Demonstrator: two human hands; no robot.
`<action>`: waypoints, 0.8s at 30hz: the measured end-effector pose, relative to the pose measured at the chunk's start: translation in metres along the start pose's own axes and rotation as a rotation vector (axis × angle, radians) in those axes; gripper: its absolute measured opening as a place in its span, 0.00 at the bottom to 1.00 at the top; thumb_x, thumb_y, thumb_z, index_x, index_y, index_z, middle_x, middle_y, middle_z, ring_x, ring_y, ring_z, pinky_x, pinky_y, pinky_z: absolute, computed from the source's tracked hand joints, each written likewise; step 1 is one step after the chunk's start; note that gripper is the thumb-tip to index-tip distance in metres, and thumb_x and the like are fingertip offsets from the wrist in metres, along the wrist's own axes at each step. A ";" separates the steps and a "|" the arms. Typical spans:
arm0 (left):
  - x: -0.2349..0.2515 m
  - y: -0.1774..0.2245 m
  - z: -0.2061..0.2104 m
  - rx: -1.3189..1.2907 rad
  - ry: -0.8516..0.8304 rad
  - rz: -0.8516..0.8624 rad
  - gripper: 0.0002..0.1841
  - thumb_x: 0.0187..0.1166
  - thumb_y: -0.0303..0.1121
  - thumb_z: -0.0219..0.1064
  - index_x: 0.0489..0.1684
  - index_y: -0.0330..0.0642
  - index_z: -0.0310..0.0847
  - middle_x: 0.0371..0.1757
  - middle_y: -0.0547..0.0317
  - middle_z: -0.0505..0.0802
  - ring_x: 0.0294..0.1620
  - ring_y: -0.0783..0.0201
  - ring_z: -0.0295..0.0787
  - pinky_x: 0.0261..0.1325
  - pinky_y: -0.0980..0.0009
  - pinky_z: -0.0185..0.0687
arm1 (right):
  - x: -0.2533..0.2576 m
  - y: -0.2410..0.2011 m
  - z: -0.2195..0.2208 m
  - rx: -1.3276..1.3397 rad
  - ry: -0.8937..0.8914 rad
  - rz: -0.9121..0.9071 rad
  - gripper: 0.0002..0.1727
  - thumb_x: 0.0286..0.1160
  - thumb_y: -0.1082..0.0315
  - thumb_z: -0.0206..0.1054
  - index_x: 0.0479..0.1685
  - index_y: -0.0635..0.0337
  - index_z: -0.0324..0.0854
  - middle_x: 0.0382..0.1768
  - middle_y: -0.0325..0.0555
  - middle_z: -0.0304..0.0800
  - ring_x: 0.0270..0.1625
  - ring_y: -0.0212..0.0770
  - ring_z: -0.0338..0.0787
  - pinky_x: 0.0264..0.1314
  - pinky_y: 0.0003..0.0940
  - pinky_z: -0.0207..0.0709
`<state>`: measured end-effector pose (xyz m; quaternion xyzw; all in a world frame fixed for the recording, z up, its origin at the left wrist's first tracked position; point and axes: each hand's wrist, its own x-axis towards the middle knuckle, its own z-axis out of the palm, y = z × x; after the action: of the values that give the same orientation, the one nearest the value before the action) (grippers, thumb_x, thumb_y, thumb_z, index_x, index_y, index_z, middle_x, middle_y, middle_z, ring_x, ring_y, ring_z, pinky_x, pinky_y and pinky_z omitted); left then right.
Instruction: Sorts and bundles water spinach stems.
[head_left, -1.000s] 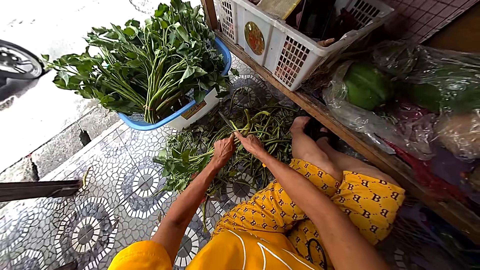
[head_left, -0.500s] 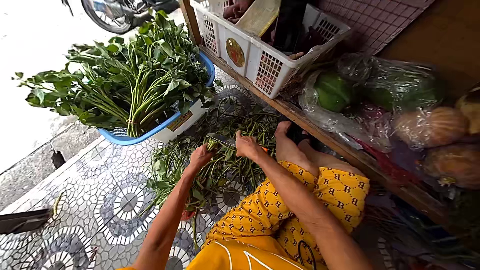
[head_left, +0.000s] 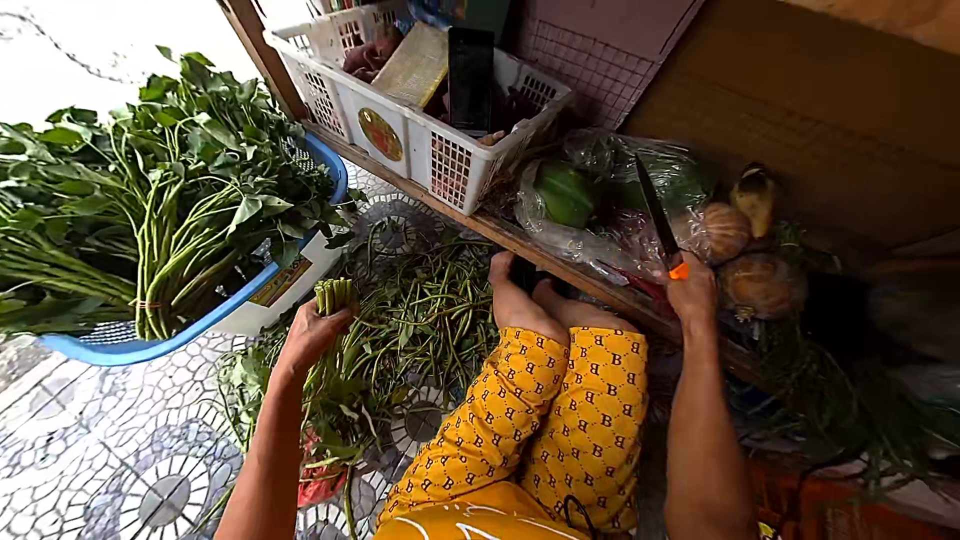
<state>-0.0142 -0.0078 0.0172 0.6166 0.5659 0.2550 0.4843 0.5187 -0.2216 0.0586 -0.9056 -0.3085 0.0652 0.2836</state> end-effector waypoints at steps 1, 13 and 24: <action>0.000 0.009 0.002 -0.045 0.003 0.029 0.11 0.76 0.34 0.72 0.48 0.38 0.81 0.28 0.67 0.88 0.23 0.76 0.84 0.32 0.76 0.84 | 0.003 0.020 0.004 -0.016 0.003 0.078 0.24 0.73 0.73 0.76 0.68 0.70 0.80 0.63 0.79 0.83 0.68 0.79 0.80 0.70 0.80 0.67; 0.005 0.075 0.052 -0.387 -0.228 0.345 0.17 0.79 0.39 0.69 0.63 0.47 0.83 0.45 0.63 0.92 0.36 0.72 0.87 0.41 0.72 0.86 | -0.116 -0.244 0.127 0.490 -0.891 -0.532 0.62 0.47 0.63 0.93 0.88 0.67 0.55 0.77 0.64 0.76 0.78 0.57 0.79 0.78 0.55 0.75; 0.021 0.066 0.030 -0.226 -0.105 0.475 0.22 0.79 0.40 0.72 0.70 0.48 0.79 0.59 0.68 0.91 0.51 0.76 0.89 0.58 0.73 0.86 | -0.176 -0.296 0.230 0.977 -0.595 -0.680 0.34 0.52 0.78 0.83 0.63 0.84 0.77 0.53 0.72 0.89 0.59 0.57 0.91 0.68 0.49 0.81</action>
<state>0.0466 0.0095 0.0587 0.6866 0.3472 0.3908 0.5053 0.1563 -0.0255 0.0215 -0.4686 -0.5773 0.3514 0.5689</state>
